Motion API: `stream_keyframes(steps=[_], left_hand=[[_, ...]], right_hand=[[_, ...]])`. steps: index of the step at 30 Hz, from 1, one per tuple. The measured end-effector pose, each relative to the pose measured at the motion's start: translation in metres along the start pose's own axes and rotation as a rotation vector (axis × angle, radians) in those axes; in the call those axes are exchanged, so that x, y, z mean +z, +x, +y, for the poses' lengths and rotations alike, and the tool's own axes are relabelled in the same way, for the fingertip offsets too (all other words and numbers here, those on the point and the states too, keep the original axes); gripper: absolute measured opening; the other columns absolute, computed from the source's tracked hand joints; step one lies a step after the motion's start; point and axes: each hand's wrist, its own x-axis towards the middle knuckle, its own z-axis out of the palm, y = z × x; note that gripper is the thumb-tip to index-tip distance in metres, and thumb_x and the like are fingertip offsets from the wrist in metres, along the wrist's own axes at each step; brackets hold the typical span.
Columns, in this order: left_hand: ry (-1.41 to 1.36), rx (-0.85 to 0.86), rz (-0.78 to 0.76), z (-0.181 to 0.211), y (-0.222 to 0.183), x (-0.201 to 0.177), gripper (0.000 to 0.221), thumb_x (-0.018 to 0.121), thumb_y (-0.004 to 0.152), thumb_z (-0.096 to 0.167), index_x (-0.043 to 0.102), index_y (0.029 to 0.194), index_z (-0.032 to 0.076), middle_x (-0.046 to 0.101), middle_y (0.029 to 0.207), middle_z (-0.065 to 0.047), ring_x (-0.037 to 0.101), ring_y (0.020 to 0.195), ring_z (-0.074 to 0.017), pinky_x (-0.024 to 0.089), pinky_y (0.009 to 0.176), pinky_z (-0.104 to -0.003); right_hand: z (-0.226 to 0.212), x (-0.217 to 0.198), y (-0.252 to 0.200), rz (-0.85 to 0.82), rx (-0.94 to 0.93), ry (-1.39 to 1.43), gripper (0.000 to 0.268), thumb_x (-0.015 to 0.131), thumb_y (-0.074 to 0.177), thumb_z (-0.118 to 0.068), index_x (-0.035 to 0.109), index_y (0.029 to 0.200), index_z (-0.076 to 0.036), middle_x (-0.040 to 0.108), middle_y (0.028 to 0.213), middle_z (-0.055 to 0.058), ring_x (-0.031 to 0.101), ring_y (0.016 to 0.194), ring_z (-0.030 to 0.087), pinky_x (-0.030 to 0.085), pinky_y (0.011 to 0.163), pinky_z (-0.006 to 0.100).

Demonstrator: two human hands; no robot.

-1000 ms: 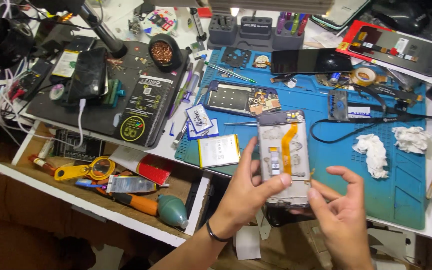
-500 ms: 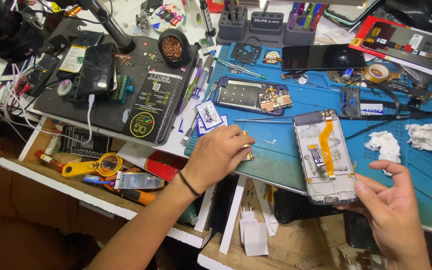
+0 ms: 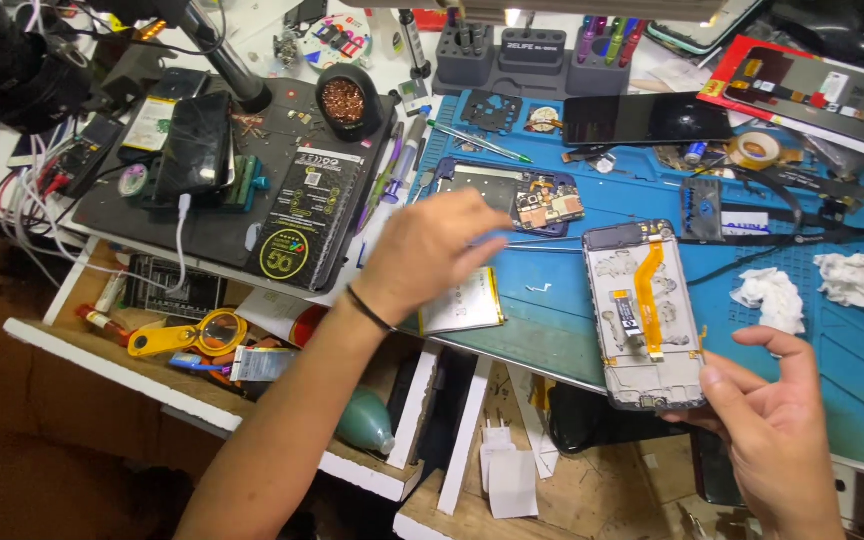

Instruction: Preparing a mobile phone screen and frame assembly for repair by removing stickers and inspecting components.

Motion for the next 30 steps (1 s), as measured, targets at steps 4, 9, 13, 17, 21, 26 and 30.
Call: stream_keyframes(steps=[4,9,13,17,21,26,30], left_hand=[[0.061,-0.146,0.069,-0.011,-0.011,-0.07,0.015,0.076,0.095,0.012,0.072,0.109,0.009,0.072,0.098,-0.01,0.064,0.068,-0.0146,0.059,0.063,-0.026],[0.168,-0.413,-0.212,-0.025,-0.047,-0.074,0.013,0.068,0.095,0.021,0.078,0.102,0.016,0.072,0.102,-0.002,0.072,0.081,-0.0326,0.056,0.063,-0.05],[0.174,-0.398,-0.333,-0.036,-0.047,-0.053,0.018,0.066,0.096,0.014,0.077,0.11,0.014,0.067,0.1,-0.006,0.069,0.088,-0.0315,0.059,0.073,-0.051],[0.182,-0.36,-0.567,-0.048,-0.019,-0.049,0.039,0.059,0.098,0.012,0.062,0.136,0.02,0.054,0.118,-0.009,0.067,0.098,-0.0369,0.057,0.069,-0.06],[0.193,-0.407,-0.826,-0.059,0.005,-0.047,0.063,0.062,0.09,0.003,0.055,0.148,0.026,0.051,0.122,-0.011,0.064,0.108,-0.04,0.053,0.086,-0.06],[0.244,-0.284,-0.779,-0.071,0.008,-0.041,0.047,0.071,0.083,0.005,0.064,0.128,0.017,0.049,0.121,-0.012,0.066,0.09,-0.041,0.055,0.068,-0.058],[0.241,-0.238,-0.746,-0.071,0.012,-0.045,0.049,0.074,0.081,0.006,0.061,0.127,0.018,0.049,0.13,-0.01,0.068,0.091,-0.0389,0.057,0.069,-0.057]], right_hand=[[-0.002,0.003,0.003,0.002,0.016,-0.055,0.033,0.046,0.103,0.002,0.031,0.13,-0.011,0.064,0.124,0.044,0.066,0.103,0.044,0.059,0.074,0.055],[0.005,0.003,0.007,-0.022,0.107,-0.105,0.036,0.045,0.103,0.005,0.03,0.132,-0.009,0.064,0.126,0.043,0.066,0.096,0.053,0.057,0.074,0.063],[0.016,0.0,0.009,-0.028,0.089,-0.096,0.038,0.045,0.103,0.007,0.031,0.134,-0.007,0.064,0.125,0.043,0.065,0.092,0.053,0.056,0.071,0.064],[0.019,0.0,0.011,-0.024,0.067,-0.09,0.036,0.045,0.104,0.007,0.03,0.133,-0.007,0.063,0.125,0.045,0.065,0.095,0.052,0.056,0.071,0.063],[0.018,0.001,0.013,-0.013,0.086,-0.085,0.036,0.045,0.103,0.006,0.03,0.133,-0.007,0.062,0.127,0.045,0.065,0.095,0.055,0.056,0.072,0.064],[0.019,-0.001,0.014,-0.005,0.095,-0.075,0.035,0.045,0.103,0.007,0.03,0.132,-0.007,0.063,0.126,0.046,0.065,0.097,0.053,0.056,0.072,0.063],[0.011,0.003,0.012,-0.006,0.114,-0.07,0.034,0.044,0.104,0.006,0.031,0.132,-0.008,0.063,0.127,0.045,0.067,0.099,0.054,0.057,0.073,0.064]])
